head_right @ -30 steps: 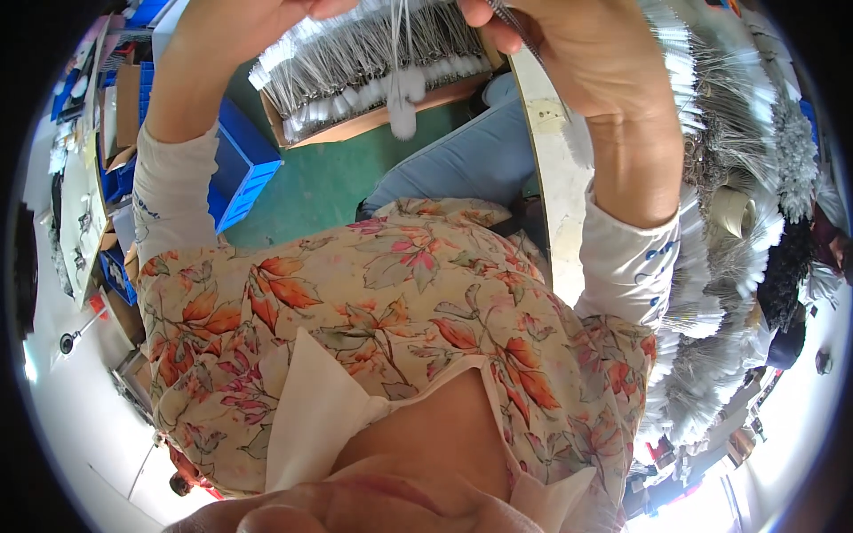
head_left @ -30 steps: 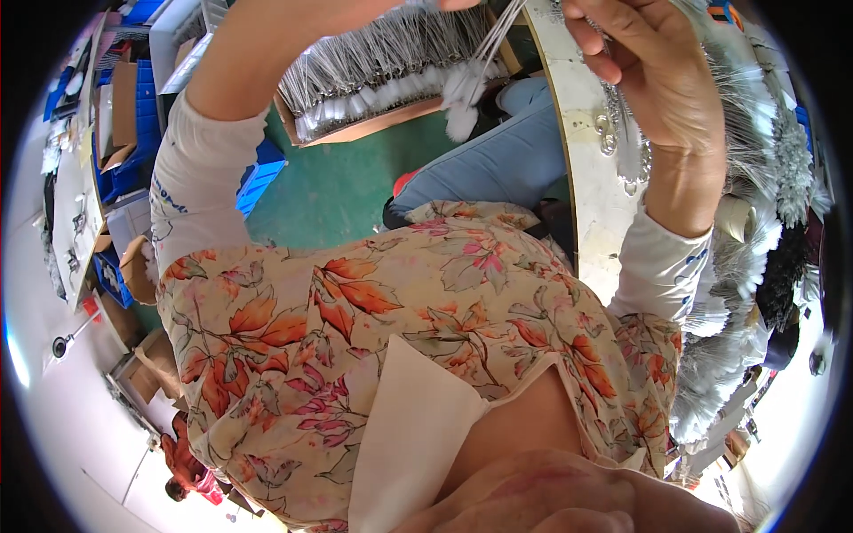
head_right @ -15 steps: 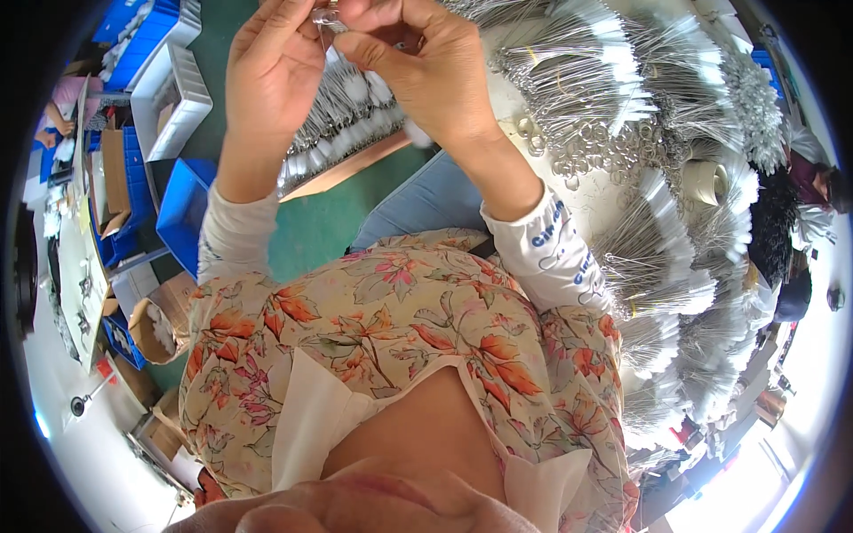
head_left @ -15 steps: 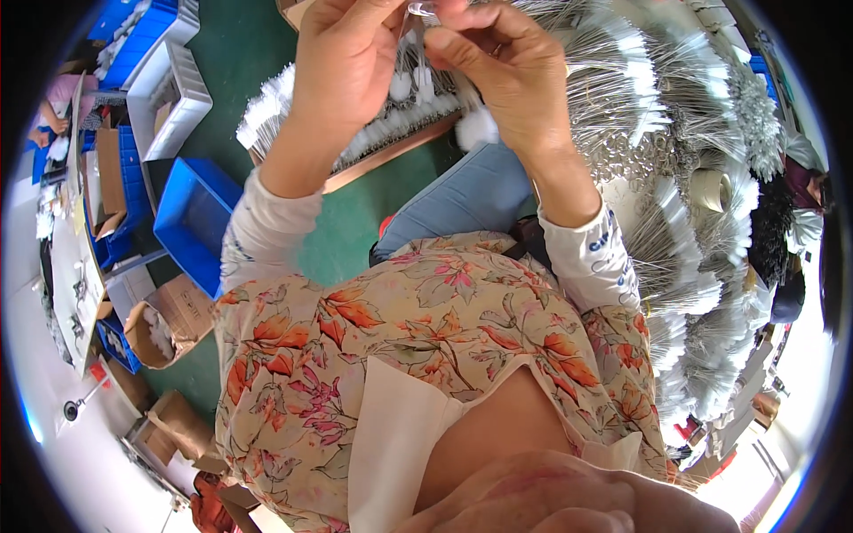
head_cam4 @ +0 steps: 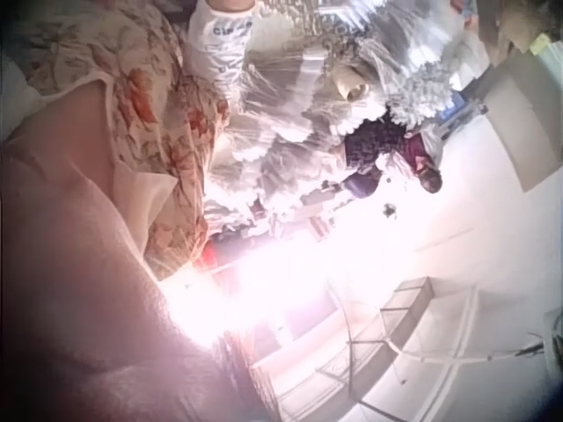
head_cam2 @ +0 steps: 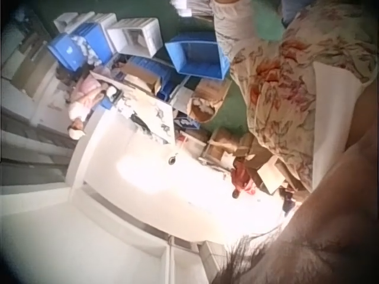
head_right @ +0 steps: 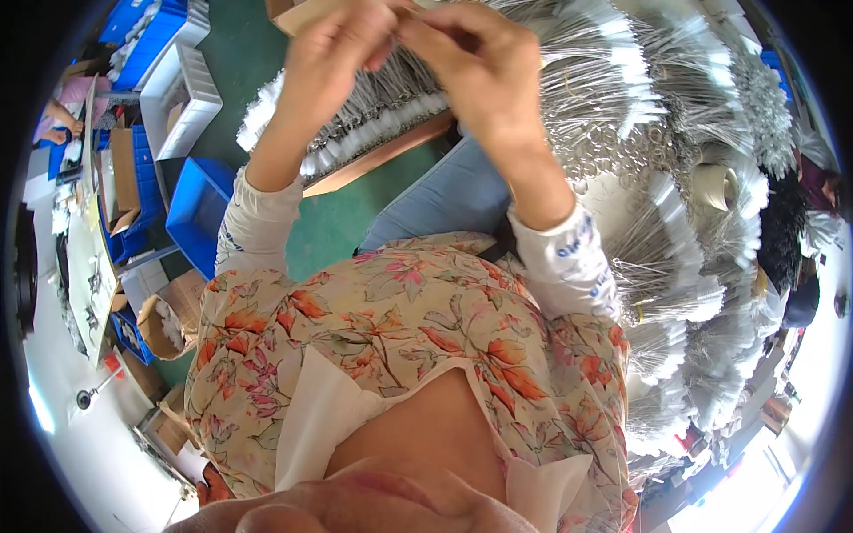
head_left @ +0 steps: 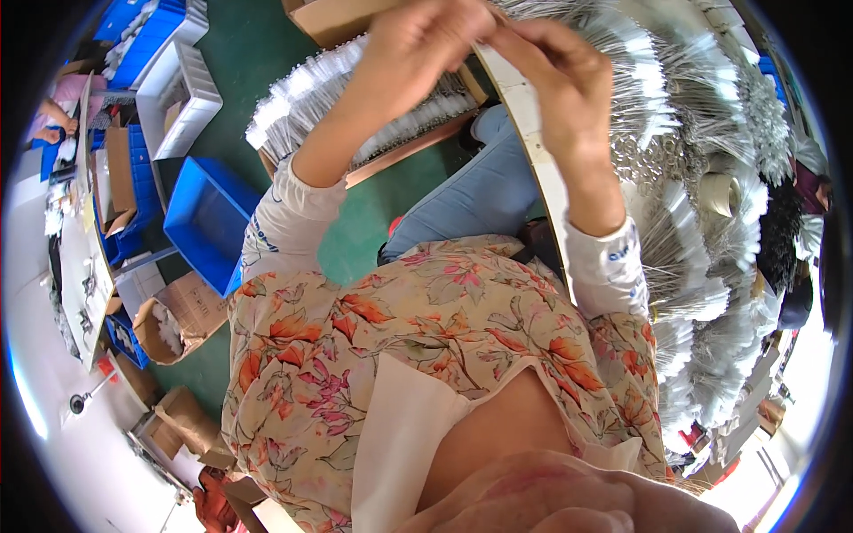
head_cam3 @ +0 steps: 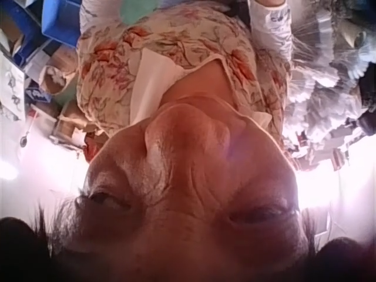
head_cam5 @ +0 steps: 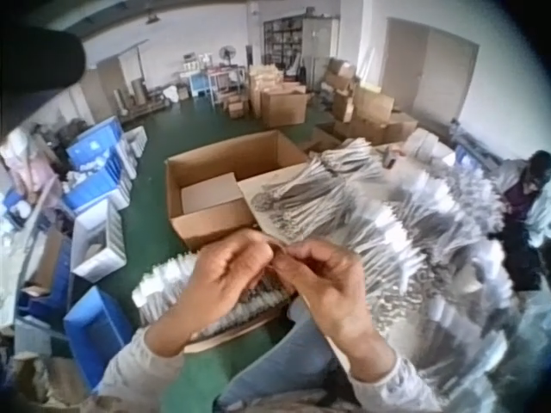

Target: Sorting and inspecting white-bristled wire brushes at a factory workstation.

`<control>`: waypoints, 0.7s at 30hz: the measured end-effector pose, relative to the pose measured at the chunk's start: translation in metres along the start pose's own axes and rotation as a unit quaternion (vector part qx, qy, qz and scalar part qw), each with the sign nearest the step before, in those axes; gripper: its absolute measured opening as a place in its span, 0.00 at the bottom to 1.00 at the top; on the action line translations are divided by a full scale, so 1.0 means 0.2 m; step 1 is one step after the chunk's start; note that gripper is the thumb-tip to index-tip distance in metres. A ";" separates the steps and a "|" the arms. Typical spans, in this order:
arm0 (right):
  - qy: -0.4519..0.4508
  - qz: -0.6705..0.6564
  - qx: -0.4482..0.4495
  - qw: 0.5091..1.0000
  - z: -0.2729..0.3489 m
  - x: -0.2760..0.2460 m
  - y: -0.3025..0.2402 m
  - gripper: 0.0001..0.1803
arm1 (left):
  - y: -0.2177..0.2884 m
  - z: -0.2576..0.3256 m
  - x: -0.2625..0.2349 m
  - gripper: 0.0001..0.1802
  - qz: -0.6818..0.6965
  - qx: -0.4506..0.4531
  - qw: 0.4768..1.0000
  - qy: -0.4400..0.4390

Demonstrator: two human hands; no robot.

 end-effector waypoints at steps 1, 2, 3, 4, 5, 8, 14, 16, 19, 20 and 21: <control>-0.082 -0.009 0.022 0.996 0.02 -0.02 0.05 0.08 | -0.02 0.02 0.04 0.13 -0.107 0.119 0.984 -0.072; -0.163 -0.018 0.042 0.985 0.05 -0.06 0.10 0.08 | -0.08 0.07 0.07 0.10 -0.164 0.125 0.971 -0.120; -0.247 0.023 0.081 0.965 0.10 -0.06 0.22 0.08 | -0.18 0.13 0.10 0.10 -0.212 0.117 0.953 -0.183; -0.328 0.064 0.121 0.935 0.19 -0.02 0.37 0.09 | -0.29 0.20 0.13 0.10 -0.257 0.106 0.929 -0.245; -0.332 0.102 0.082 0.934 0.27 0.00 0.39 0.10 | -0.41 0.28 0.14 0.09 -0.290 0.094 0.912 -0.273; -0.346 0.130 0.086 0.925 0.43 -0.02 0.36 0.11 | -0.79 0.45 -0.04 0.09 -0.413 0.069 0.848 -0.324; -0.324 0.083 0.127 0.934 0.57 -0.10 0.38 0.12 | -1.17 0.60 -0.66 0.11 -0.642 -0.152 0.648 -0.380; -0.293 0.069 0.139 0.943 0.59 -0.17 0.39 0.12 | -1.23 0.61 -0.57 0.09 -0.613 -0.293 0.626 -0.383; -0.238 0.052 0.128 0.961 0.64 -0.34 0.36 0.11 | -1.10 0.56 -0.23 0.11 -0.159 -0.151 0.914 -0.341; -0.232 0.047 0.113 0.965 0.64 -0.38 0.34 0.11 | -1.03 0.49 -0.14 0.12 0.075 -0.179 0.929 -0.314; -0.221 0.048 0.100 0.969 0.63 -0.44 0.34 0.10 | -0.88 0.35 -0.02 0.12 -0.035 -0.186 0.880 -0.435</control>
Point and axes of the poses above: each hand's wrist, its own z-axis away from the middle knuckle, its own x-axis out of the palm, y = z × x, the point moved 4 cm from there along -z, towards the middle knuckle, and after that the axes turned 13 degrees about z, right-handed, at the moved point
